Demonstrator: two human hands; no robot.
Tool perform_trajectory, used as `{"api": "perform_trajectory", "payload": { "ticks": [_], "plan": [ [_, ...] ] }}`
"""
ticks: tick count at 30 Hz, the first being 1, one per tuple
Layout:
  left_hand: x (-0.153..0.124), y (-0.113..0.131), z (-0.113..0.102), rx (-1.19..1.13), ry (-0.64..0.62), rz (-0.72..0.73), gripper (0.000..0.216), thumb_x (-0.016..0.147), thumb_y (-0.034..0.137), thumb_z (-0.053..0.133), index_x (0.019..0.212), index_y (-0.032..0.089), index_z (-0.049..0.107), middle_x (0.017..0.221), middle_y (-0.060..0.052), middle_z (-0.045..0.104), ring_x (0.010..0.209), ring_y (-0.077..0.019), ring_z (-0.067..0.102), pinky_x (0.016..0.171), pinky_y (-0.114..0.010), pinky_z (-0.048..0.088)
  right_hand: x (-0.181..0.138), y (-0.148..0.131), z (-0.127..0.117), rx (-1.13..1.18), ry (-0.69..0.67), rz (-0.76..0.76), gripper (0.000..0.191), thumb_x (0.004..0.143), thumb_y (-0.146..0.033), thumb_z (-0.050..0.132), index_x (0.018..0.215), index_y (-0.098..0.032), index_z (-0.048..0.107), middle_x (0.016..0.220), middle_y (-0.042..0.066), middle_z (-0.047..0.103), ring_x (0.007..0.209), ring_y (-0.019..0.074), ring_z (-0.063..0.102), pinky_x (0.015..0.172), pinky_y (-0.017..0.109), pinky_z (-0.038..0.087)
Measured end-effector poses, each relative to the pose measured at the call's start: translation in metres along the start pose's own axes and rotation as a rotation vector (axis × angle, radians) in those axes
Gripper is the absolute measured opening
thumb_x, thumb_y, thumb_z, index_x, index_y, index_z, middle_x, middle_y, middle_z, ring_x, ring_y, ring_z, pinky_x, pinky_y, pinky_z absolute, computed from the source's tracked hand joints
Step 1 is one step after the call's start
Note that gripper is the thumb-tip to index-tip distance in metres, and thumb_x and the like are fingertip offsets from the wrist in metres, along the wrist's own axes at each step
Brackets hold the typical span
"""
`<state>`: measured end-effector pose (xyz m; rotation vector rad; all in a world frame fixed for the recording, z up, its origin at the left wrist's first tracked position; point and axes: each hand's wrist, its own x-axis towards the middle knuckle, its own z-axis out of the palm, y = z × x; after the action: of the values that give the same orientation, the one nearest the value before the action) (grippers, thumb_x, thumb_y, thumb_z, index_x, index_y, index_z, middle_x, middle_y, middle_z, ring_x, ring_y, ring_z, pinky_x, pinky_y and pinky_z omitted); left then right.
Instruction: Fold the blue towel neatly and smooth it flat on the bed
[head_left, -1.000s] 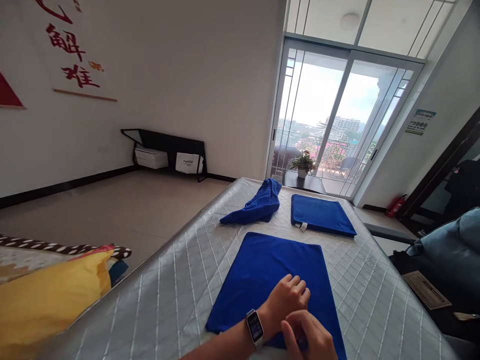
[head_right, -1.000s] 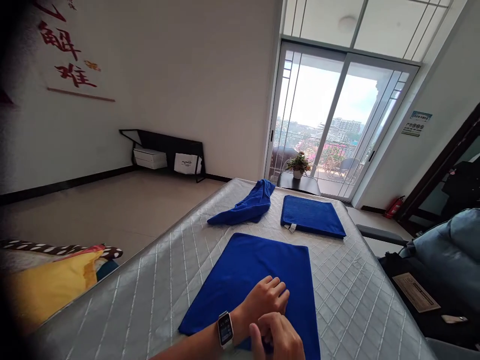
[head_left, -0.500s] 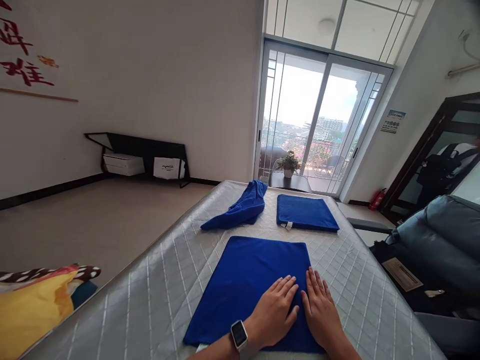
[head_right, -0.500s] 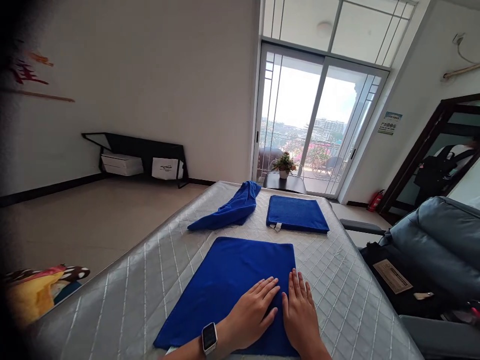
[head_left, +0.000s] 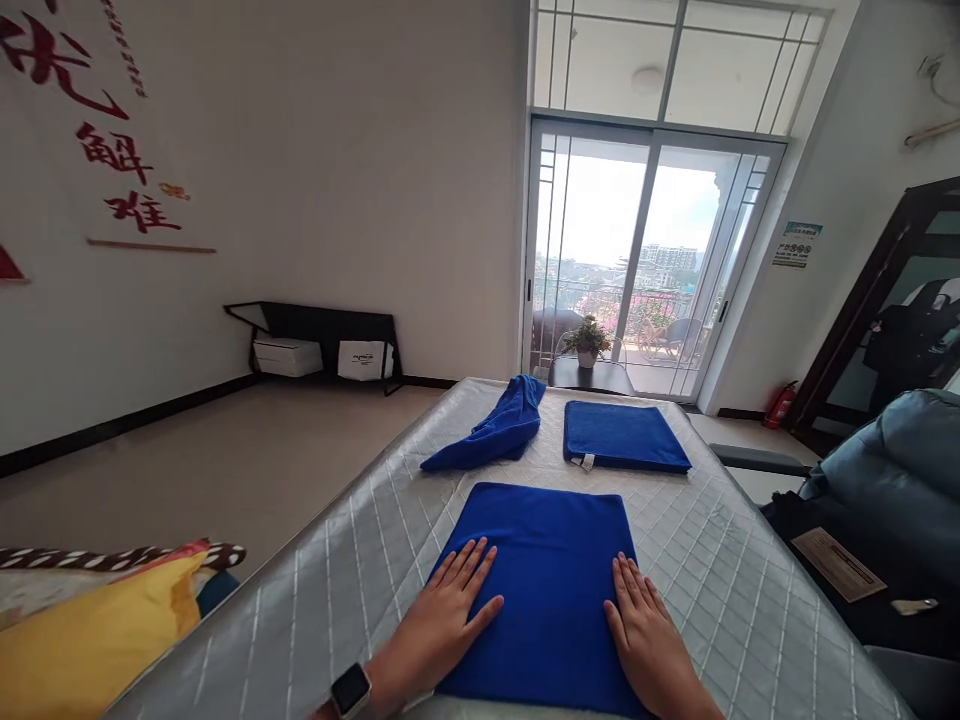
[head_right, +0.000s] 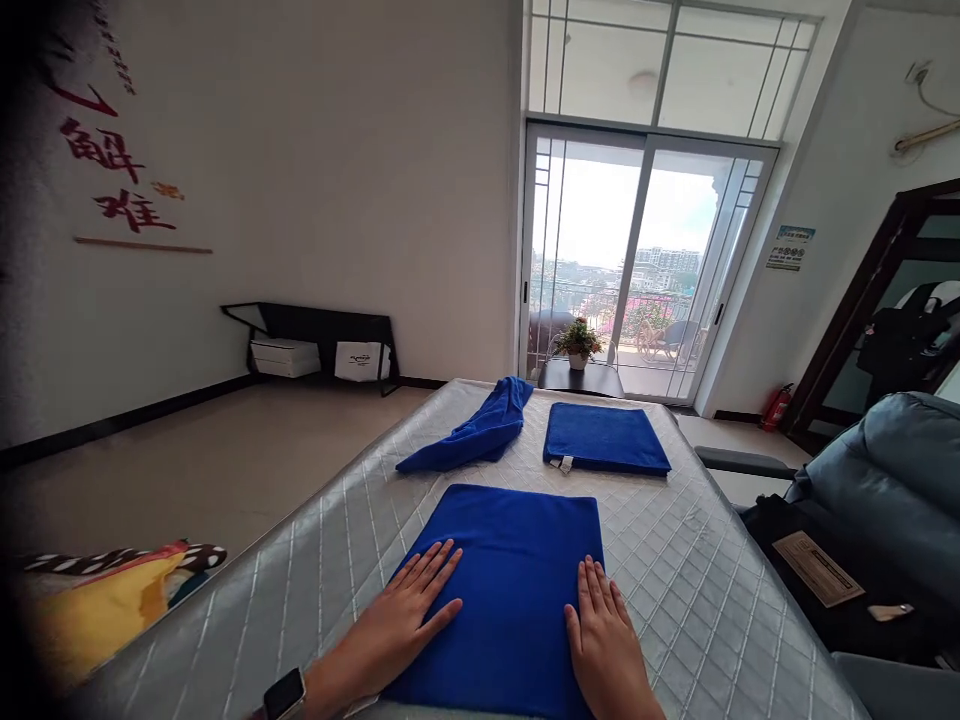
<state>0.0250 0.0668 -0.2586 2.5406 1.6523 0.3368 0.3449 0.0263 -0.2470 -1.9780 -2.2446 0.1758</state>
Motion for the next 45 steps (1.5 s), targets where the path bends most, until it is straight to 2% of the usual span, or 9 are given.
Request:
{"api": "perform_trajectory", "payload": {
  "ticks": [5,11,19,22,26,30,34,39,45],
  "plan": [
    [-0.033,-0.042,0.0,0.026,0.034,-0.107,0.068,0.098,0.061,0.03,0.154,0.026,0.011,0.162,-0.003,0.017,0.148,-0.0231,0.024,0.12,-0.044,0.026,-0.001,0.0,0.003,-0.012,-0.016,0.024,0.063,0.1,-0.044,0.018,0.154,-0.012,0.019,0.161,0.002,0.01,0.149,0.0181,0.011,0.122,0.038,0.014],
    [-0.033,-0.036,-0.004,-0.003,0.03,-0.101,0.072,0.096,0.064,0.029,0.153,0.022,0.016,0.161,-0.004,0.019,0.148,-0.024,0.026,0.12,-0.045,0.027,0.014,-0.008,-0.015,-0.178,-0.099,0.048,0.064,0.099,-0.043,0.019,0.152,-0.009,0.029,0.158,0.009,0.024,0.147,0.0229,0.02,0.121,0.044,0.015],
    [-0.016,-0.029,-0.017,0.076,0.04,-0.188,0.084,0.091,0.073,0.027,0.147,0.012,0.039,0.154,-0.013,0.037,0.142,-0.0309,0.036,0.118,-0.051,0.031,0.092,-0.008,-0.025,-0.039,0.052,0.096,0.063,0.1,-0.04,0.015,0.154,-0.007,0.023,0.16,0.009,0.022,0.149,0.0196,0.014,0.12,0.038,0.013],
    [0.006,-0.008,-0.021,0.09,0.113,-0.107,0.079,0.094,0.068,0.026,0.147,0.011,0.041,0.152,-0.016,0.041,0.141,-0.0311,0.039,0.115,-0.051,0.036,0.105,-0.002,-0.011,0.003,0.052,0.15,0.065,0.1,-0.041,0.017,0.155,-0.007,0.021,0.161,0.009,0.019,0.149,0.0195,0.01,0.12,0.038,0.011],
    [0.056,0.054,-0.017,0.051,0.147,0.119,0.068,0.099,0.058,0.028,0.145,0.012,0.044,0.149,-0.016,0.045,0.139,-0.0283,0.042,0.115,-0.048,0.036,0.109,0.003,0.002,0.007,0.071,0.155,0.066,0.099,-0.042,0.019,0.155,-0.007,0.019,0.162,0.009,0.015,0.15,0.0192,0.008,0.121,0.039,0.008],
    [0.117,0.122,0.005,-0.036,0.18,0.286,0.059,0.102,0.05,0.024,0.146,0.016,0.043,0.153,-0.012,0.042,0.143,-0.0226,0.036,0.117,-0.044,0.034,0.109,0.01,0.009,-0.061,0.065,0.108,0.061,0.097,-0.032,0.023,0.154,-0.012,0.025,0.162,0.008,0.014,0.15,0.0216,0.007,0.12,0.042,0.009],
    [0.156,0.148,0.028,-0.086,0.14,0.29,0.063,0.101,0.052,0.016,0.149,0.016,0.038,0.153,-0.013,0.042,0.144,-0.0243,0.035,0.117,-0.047,0.032,0.111,0.016,0.015,-0.117,0.077,0.09,0.062,0.093,-0.021,0.026,0.154,-0.012,0.025,0.162,0.007,0.015,0.15,0.0216,0.008,0.12,0.04,0.01],
    [0.154,0.116,0.035,-0.023,0.065,0.206,0.064,0.101,0.054,0.012,0.151,0.021,0.034,0.157,-0.01,0.035,0.148,-0.0233,0.025,0.12,-0.05,0.025,0.112,0.012,0.013,-0.064,0.098,0.123,0.061,0.097,-0.028,0.021,0.154,-0.009,0.026,0.161,0.008,0.018,0.15,0.0209,0.011,0.12,0.041,0.009],
    [0.132,0.014,0.008,0.062,0.002,-0.034,0.071,0.098,0.062,0.015,0.151,0.019,0.033,0.159,-0.011,0.031,0.148,-0.0246,0.023,0.12,-0.049,0.021,0.113,0.009,0.011,0.001,0.111,0.155,0.063,0.098,-0.035,0.017,0.154,-0.006,0.024,0.161,0.009,0.019,0.149,0.0211,0.012,0.12,0.042,0.007]
  ]
}}
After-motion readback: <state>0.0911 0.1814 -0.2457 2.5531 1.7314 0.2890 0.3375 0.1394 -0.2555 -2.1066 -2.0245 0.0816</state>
